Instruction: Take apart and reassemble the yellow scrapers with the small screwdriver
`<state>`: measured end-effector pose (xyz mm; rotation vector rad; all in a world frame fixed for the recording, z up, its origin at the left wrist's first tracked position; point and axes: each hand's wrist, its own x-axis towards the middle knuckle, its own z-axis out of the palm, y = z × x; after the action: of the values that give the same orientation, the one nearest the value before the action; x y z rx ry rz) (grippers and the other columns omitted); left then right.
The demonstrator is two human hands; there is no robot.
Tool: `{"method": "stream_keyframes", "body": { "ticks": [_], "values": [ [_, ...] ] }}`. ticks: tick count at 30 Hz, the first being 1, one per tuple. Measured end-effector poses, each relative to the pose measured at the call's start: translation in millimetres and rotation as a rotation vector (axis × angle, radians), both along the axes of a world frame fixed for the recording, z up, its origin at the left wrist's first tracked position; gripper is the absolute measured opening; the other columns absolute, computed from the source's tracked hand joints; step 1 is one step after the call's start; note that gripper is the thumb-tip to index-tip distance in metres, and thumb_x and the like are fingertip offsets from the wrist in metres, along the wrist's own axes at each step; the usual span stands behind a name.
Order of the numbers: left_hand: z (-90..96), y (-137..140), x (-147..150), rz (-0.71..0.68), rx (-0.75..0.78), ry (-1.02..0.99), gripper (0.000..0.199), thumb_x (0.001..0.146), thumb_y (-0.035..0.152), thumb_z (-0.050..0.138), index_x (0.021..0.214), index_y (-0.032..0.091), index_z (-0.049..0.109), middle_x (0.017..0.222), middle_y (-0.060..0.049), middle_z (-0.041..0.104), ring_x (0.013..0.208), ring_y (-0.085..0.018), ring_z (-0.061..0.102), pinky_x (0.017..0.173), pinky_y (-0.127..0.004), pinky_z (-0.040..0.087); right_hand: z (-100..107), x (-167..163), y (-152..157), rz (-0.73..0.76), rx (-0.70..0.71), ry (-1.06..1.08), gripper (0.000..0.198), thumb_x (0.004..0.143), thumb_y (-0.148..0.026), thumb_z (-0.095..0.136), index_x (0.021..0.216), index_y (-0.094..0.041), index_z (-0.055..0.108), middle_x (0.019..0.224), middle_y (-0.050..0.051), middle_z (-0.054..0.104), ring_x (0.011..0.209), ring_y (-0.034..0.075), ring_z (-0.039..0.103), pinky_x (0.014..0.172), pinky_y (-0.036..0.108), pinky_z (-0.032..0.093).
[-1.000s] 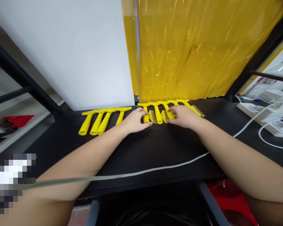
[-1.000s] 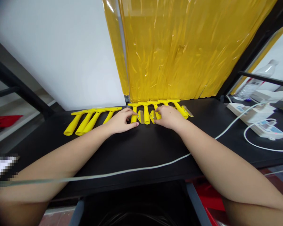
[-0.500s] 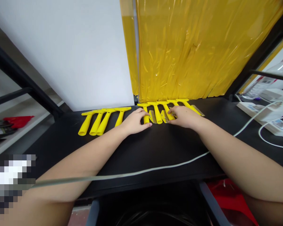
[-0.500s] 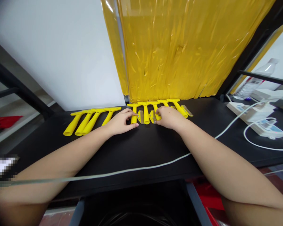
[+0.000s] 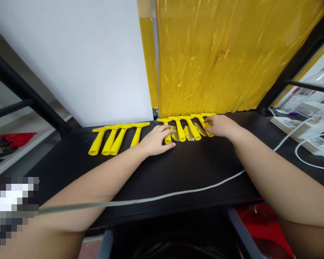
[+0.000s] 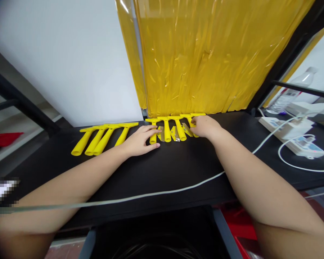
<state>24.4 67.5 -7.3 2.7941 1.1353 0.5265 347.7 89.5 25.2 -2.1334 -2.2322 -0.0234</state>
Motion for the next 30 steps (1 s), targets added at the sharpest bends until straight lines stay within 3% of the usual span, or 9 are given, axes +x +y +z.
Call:
{"method": "stream_keyframes", "body": {
  "ticks": [12, 18, 23, 30],
  "values": [
    [-1.8, 1, 0, -0.007, -0.005, 0.047, 0.053, 0.101, 0.056, 0.059, 0.143, 0.026, 0.066, 0.155, -0.010, 0.057, 0.143, -0.033, 0.046, 0.122, -0.051, 0.040, -1, 3, 3, 0.003, -0.032, -0.020, 0.043, 0.084, -0.034, 0.068, 0.123, -0.020, 0.080, 0.125, 0.013, 0.079, 0.116, 0.035, 0.074, 0.096, 0.041, 0.058],
    [-2.5, 0, 0, -0.009, 0.011, 0.050, 0.055, 0.100, 0.058, 0.058, 0.145, 0.027, 0.064, 0.156, -0.009, 0.057, 0.141, -0.034, 0.047, 0.120, -0.052, 0.042, -1, 33, 16, -0.114, 0.069, 0.023, 0.042, 0.086, -0.036, 0.066, 0.121, -0.018, 0.081, 0.120, 0.015, 0.079, 0.113, 0.037, 0.074, 0.094, 0.044, 0.058],
    [-2.2, 0, 1, 0.000, 0.012, 0.062, 0.054, 0.100, 0.059, 0.057, 0.145, 0.029, 0.064, 0.155, -0.008, 0.057, 0.141, -0.033, 0.047, 0.119, -0.053, 0.042, -7, 59, 27, -0.166, 0.029, 0.027, 0.044, 0.082, -0.036, 0.070, 0.123, -0.020, 0.080, 0.119, 0.013, 0.080, 0.110, 0.034, 0.075, 0.092, 0.041, 0.058],
    [-2.1, -1, 0, -0.002, 0.013, 0.055, 0.054, 0.100, 0.059, 0.058, 0.144, 0.029, 0.064, 0.154, -0.007, 0.058, 0.141, -0.033, 0.048, 0.119, -0.053, 0.043, -12, 63, 30, -0.205, -0.002, 0.047, 0.045, 0.074, -0.035, 0.077, 0.117, -0.024, 0.081, 0.106, 0.010, 0.081, 0.094, 0.030, 0.077, 0.079, 0.036, 0.059]
  ]
}}
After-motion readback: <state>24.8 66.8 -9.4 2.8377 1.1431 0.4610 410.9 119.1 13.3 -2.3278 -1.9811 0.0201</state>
